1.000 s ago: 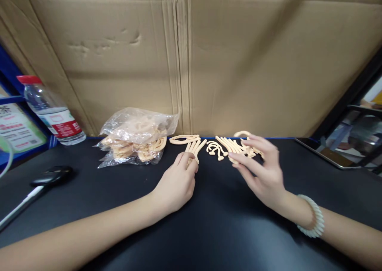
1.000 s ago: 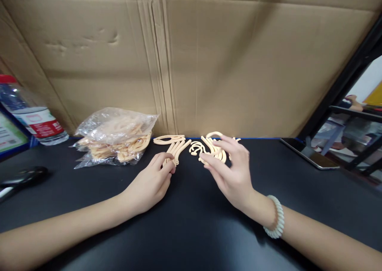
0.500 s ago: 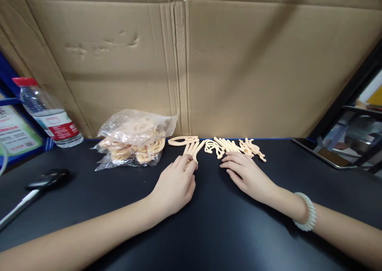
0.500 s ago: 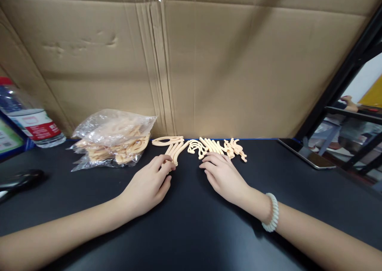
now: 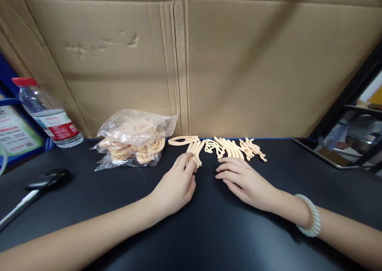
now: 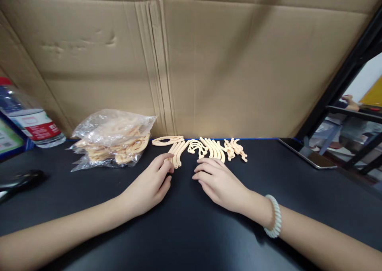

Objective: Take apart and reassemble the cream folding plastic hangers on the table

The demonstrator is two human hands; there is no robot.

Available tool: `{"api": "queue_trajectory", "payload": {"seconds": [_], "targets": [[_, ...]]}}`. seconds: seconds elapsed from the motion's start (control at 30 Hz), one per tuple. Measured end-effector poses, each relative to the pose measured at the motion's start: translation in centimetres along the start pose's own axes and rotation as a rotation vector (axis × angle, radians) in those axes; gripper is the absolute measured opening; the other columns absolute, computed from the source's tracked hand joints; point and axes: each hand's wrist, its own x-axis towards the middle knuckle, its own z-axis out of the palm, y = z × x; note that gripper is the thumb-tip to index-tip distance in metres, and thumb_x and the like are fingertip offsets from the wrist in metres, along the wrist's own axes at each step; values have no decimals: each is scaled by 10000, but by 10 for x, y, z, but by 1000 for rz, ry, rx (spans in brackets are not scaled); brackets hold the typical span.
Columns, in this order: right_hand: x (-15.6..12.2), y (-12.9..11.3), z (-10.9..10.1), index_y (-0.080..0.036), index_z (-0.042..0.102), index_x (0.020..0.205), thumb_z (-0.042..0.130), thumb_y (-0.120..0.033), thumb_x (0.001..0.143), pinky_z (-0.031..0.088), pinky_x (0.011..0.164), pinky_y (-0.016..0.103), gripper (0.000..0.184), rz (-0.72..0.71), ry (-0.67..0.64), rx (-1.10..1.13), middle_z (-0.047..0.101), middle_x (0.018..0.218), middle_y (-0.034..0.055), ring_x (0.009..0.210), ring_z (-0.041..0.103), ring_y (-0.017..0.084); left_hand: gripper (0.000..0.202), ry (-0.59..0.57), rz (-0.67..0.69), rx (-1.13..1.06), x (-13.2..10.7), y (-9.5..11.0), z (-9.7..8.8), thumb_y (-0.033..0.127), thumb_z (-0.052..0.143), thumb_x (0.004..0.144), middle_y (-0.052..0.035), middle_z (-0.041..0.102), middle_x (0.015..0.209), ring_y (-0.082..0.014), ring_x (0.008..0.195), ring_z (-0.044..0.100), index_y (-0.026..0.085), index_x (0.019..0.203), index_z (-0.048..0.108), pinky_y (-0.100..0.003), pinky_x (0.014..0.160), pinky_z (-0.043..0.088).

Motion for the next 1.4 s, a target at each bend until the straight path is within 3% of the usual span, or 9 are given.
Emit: {"api": "queue_trajectory", "payload": {"seconds": [0.2, 0.33, 0.43, 0.57, 0.7, 0.8, 1.0, 1.23, 1.4], "targets": [[2, -4, -2, -188, 641, 1079, 443, -104, 941, 498, 933, 388, 256, -22, -12, 72, 658, 1075, 79, 1072, 583, 202, 189, 24, 37, 22, 0, 2, -1, 55, 438, 810, -158, 465, 1273, -306, 1257, 446, 191, 941, 454, -471, 1014, 461], [2, -4, -3, -200, 635, 1092, 433, -108, 942, 511, 911, 379, 268, -1, -32, 113, 651, 1081, 79, 1042, 589, 195, 147, 40, 1, -54, 3, 1, -4, 179, 480, 875, -142, 520, 1238, -296, 1219, 488, 203, 1019, 464, -485, 972, 486], [3, -4, -4, -204, 633, 1091, 434, -108, 939, 517, 904, 371, 268, 0, -41, 131, 647, 1075, 80, 1037, 590, 195, 211, 90, -74, -133, 9, -13, -4, 251, 438, 928, -139, 554, 1209, -270, 1174, 526, 187, 1128, 459, -488, 1007, 461], [4, -4, -5, -197, 631, 1079, 434, -103, 936, 513, 904, 362, 262, 5, -39, 154, 642, 1075, 82, 1031, 584, 195, 312, 90, -181, -86, 19, -43, -3, 224, 390, 927, -160, 552, 1264, -273, 1234, 505, 136, 1220, 448, -502, 1074, 401], [4, -4, -5, -188, 632, 1073, 430, -103, 937, 512, 892, 368, 258, 8, -37, 165, 638, 1068, 87, 1020, 581, 199, 397, 52, -204, -48, 23, -62, -2, 167, 381, 896, -174, 538, 1331, -269, 1273, 499, 100, 1284, 437, -483, 1087, 402], [4, -5, -5, -194, 631, 1079, 422, -101, 939, 514, 890, 377, 268, 3, -40, 161, 637, 1067, 87, 1019, 582, 202, 444, 25, -186, -11, 23, -67, 0, 156, 388, 887, -192, 457, 1430, -276, 1365, 400, 75, 1323, 416, -479, 1135, 346], [4, -5, -6, -196, 628, 1071, 417, -104, 939, 523, 879, 378, 265, 0, -39, 156, 642, 1058, 88, 1010, 588, 201, 424, 21, -183, 78, 20, -71, 7, 162, 405, 885, -216, 461, 1411, -341, 1383, 355, 57, 1292, 455, -562, 1136, 307], [3, -4, -5, -207, 628, 1081, 419, -112, 938, 528, 882, 375, 270, -9, -38, 145, 642, 1069, 89, 1020, 593, 204, 322, 66, -160, 140, 17, -62, 5, 112, 403, 874, -152, 547, 1178, -281, 1137, 552, 116, 1169, 533, -493, 1008, 461], [4, -4, -5, -203, 627, 1079, 422, -107, 936, 523, 884, 372, 267, -1, -46, 150, 638, 1074, 88, 1020, 588, 202, 249, 108, -192, 173, 16, -59, 3, 124, 429, 860, -143, 532, 1089, -293, 1085, 543, 122, 1090, 526, -485, 958, 479]]}}
